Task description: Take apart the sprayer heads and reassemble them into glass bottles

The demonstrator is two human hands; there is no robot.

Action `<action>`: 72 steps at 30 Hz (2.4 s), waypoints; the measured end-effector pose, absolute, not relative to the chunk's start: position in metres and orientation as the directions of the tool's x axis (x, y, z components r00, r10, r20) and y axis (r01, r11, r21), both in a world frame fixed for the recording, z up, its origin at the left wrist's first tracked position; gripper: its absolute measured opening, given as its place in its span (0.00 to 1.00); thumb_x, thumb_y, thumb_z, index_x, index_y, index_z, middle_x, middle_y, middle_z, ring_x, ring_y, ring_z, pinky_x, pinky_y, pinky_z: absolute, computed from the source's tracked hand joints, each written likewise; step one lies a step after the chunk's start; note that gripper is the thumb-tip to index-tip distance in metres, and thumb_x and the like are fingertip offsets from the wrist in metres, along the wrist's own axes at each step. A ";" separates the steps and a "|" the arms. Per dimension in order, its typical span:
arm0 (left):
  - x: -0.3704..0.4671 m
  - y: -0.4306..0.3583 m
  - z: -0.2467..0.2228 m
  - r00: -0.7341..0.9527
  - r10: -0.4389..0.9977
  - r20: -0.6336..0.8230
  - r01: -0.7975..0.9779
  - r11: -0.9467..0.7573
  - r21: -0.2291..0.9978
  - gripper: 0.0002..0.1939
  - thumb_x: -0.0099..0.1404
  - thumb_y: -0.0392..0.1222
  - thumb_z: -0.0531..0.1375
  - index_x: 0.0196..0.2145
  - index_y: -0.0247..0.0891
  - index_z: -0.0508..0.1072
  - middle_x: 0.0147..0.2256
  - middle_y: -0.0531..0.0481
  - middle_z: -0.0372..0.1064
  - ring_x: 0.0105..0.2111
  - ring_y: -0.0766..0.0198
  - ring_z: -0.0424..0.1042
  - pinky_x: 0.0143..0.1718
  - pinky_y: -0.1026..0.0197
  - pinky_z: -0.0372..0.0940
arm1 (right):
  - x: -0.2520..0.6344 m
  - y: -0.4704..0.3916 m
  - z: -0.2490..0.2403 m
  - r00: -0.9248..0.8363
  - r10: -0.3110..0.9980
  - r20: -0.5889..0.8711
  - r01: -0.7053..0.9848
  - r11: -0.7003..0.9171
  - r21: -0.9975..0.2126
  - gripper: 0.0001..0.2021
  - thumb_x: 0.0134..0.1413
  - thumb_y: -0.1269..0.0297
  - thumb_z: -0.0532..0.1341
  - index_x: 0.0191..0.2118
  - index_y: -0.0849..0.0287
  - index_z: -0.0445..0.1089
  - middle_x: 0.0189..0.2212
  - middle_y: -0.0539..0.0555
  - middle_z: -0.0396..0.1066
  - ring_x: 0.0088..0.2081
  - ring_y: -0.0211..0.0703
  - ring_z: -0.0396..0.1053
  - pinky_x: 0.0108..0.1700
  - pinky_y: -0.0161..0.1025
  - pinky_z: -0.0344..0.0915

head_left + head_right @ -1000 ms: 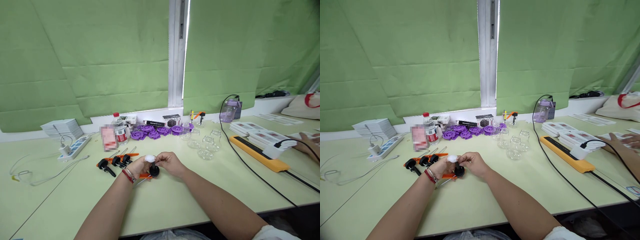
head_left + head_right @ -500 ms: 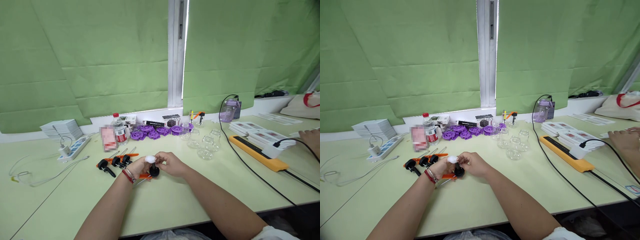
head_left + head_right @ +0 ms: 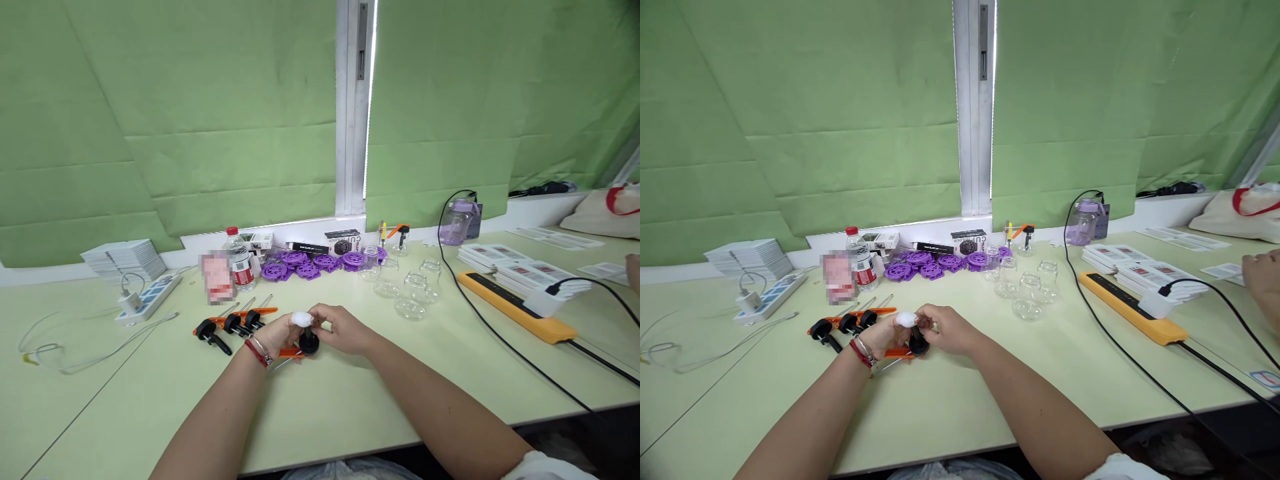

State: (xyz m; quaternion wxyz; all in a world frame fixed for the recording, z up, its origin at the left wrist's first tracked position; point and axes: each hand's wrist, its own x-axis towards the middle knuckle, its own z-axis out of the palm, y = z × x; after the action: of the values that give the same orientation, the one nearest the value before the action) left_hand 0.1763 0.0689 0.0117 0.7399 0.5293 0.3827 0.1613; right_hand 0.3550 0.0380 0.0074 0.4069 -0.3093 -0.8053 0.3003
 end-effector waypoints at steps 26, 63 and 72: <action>0.177 0.066 0.013 0.667 0.644 -0.376 0.162 0.367 0.916 0.21 0.50 0.54 0.56 0.38 0.36 0.66 0.24 0.49 0.66 0.23 0.58 0.69 0.17 0.63 0.58 | 0.350 0.047 -0.008 -0.363 0.863 0.351 0.069 0.401 -0.914 0.04 0.46 0.70 0.60 0.29 0.59 0.72 0.28 0.49 0.68 0.32 0.38 0.65 0.39 0.37 0.60; 0.177 0.068 0.010 0.684 0.649 -0.333 0.139 0.332 0.933 0.19 0.46 0.50 0.58 0.34 0.35 0.68 0.26 0.51 0.63 0.23 0.63 0.66 0.16 0.65 0.57 | 0.354 0.055 -0.009 -0.417 0.842 0.342 0.078 0.408 -0.909 0.03 0.39 0.70 0.65 0.25 0.60 0.72 0.25 0.48 0.67 0.29 0.37 0.65 0.35 0.35 0.62; 0.179 0.069 0.010 0.659 0.662 -0.358 0.196 0.309 0.931 0.17 0.47 0.51 0.57 0.32 0.37 0.66 0.26 0.53 0.61 0.23 0.65 0.64 0.17 0.66 0.58 | 0.355 0.049 0.002 -0.395 0.850 0.349 0.192 0.448 -0.873 0.03 0.38 0.73 0.65 0.24 0.59 0.73 0.26 0.49 0.70 0.31 0.39 0.67 0.37 0.36 0.63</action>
State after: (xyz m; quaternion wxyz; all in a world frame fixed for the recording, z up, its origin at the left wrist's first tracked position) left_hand 0.1791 0.0686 0.0103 0.7144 0.5649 0.3795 0.1630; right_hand 0.3546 0.0495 0.0024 0.4220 -0.3527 -0.7387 0.3896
